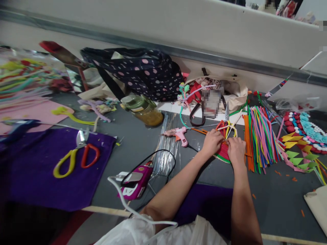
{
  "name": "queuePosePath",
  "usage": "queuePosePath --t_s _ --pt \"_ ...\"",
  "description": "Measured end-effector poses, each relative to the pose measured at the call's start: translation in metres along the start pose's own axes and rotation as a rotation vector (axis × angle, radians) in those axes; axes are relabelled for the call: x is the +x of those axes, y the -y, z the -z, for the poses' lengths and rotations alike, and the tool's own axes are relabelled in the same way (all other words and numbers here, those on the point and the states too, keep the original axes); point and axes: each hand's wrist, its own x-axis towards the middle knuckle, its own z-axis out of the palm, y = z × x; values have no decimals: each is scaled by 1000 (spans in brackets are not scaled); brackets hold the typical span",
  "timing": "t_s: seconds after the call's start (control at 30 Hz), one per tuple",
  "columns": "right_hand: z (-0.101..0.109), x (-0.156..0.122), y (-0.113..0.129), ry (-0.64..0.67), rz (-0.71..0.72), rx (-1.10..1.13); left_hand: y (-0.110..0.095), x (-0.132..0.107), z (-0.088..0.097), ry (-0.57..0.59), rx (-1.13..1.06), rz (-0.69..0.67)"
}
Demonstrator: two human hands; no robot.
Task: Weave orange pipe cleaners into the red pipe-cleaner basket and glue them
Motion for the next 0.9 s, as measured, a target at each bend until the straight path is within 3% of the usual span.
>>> queuePosePath --t_s 0.33,0.67,0.73,0.9 --pt "-3 -3 -12 -16 -15 55 11 -1 2 -48 -118 -50" --pt "-4 -3 -7 6 -19 24 11 -2 2 -62 -78 -40" --pt "-4 -4 -9 -36 -46 108 11 -3 3 -87 -108 -15" --pt "-1 -5 -21 -289 -193 306 14 -7 11 -204 -205 53"
